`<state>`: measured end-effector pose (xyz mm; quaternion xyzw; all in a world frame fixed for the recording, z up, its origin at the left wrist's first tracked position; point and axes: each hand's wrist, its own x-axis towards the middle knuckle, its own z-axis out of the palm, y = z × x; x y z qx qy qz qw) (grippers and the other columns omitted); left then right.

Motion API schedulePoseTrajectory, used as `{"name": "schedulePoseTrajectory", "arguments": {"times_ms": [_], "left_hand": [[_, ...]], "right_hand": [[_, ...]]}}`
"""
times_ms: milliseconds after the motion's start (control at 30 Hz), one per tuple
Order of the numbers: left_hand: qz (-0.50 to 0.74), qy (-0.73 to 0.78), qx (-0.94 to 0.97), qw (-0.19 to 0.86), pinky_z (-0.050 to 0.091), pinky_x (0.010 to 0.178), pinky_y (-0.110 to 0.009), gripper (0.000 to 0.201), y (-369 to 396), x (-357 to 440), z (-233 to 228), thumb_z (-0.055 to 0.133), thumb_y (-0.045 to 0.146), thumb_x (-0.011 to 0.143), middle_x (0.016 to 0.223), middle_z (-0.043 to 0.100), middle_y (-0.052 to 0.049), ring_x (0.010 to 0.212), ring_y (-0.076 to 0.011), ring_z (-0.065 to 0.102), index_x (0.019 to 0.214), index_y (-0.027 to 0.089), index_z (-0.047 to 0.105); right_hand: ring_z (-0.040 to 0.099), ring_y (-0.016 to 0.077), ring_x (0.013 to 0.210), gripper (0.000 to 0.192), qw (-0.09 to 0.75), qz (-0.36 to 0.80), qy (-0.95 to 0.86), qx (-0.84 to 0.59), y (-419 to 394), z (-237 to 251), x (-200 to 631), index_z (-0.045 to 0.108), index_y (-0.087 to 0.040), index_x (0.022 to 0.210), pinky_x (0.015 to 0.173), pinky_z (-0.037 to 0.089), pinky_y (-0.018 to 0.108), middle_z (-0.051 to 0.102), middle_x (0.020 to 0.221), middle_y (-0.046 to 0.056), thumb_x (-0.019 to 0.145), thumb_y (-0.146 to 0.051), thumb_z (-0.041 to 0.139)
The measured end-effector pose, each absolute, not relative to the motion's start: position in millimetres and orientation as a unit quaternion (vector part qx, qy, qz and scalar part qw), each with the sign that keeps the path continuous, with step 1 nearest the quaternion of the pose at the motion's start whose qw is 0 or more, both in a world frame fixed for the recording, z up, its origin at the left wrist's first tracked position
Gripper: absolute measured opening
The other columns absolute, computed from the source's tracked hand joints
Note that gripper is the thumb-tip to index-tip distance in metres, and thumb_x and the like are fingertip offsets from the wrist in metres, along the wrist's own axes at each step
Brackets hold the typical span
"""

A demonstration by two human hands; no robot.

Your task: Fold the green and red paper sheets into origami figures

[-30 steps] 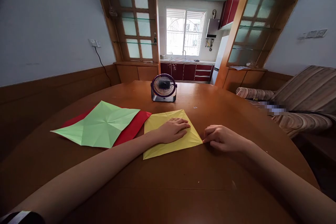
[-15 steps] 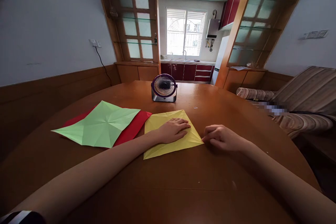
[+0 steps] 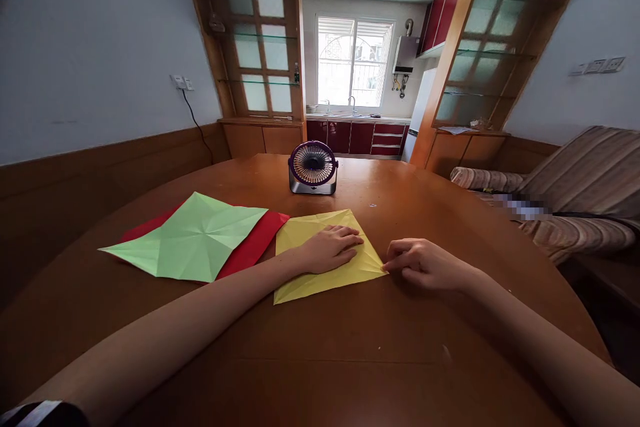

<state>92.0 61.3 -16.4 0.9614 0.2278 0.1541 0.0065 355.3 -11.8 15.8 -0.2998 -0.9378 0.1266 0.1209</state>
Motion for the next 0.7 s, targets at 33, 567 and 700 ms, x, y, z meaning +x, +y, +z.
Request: {"name": "schedulePoseTrajectory", "arguments": {"times_ms": [33, 567, 700], "left_hand": [[0.155, 0.227, 0.961, 0.006, 0.035, 0.107, -0.038, 0.037, 61.5, 91.9, -16.7, 0.039, 0.033, 0.098, 0.133, 0.056, -0.009, 0.121, -0.0234, 0.053, 0.126, 0.018, 0.058], [0.157, 0.227, 0.961, 0.011, 0.036, 0.106, -0.038, 0.036, 60.9, 91.7, -16.6, 0.038, 0.034, 0.099, 0.132, 0.057, -0.009, 0.12, -0.0226, 0.053, 0.125, 0.02, 0.058], [0.17, 0.208, 0.963, -0.003, 0.036, 0.106, -0.04, 0.037, 60.7, 90.3, -16.0, 0.038, 0.033, 0.1, 0.135, 0.054, -0.009, 0.121, -0.0236, 0.052, 0.13, 0.023, 0.057]], "right_hand": [[0.06, 0.0173, 0.084, 0.035, 0.112, 0.124, -0.94, -0.298, -11.6, 15.6, 354.9, 0.071, -0.023, 0.113, 0.076, 0.047, 0.029, 0.064, 0.096, 0.007, 0.088, -0.015, 0.048], [0.061, 0.0179, 0.084, 0.037, 0.125, 0.137, -0.938, -0.294, -9.2, 11.2, 357.5, 0.072, -0.021, 0.109, 0.077, 0.048, 0.031, 0.064, 0.096, 0.007, 0.083, -0.012, 0.048], [0.061, 0.0181, 0.083, 0.026, 0.151, 0.158, -0.927, -0.306, -10.8, 14.4, 357.2, 0.074, -0.018, 0.093, 0.075, 0.049, 0.031, 0.064, 0.091, 0.007, 0.083, -0.013, 0.05]]}}
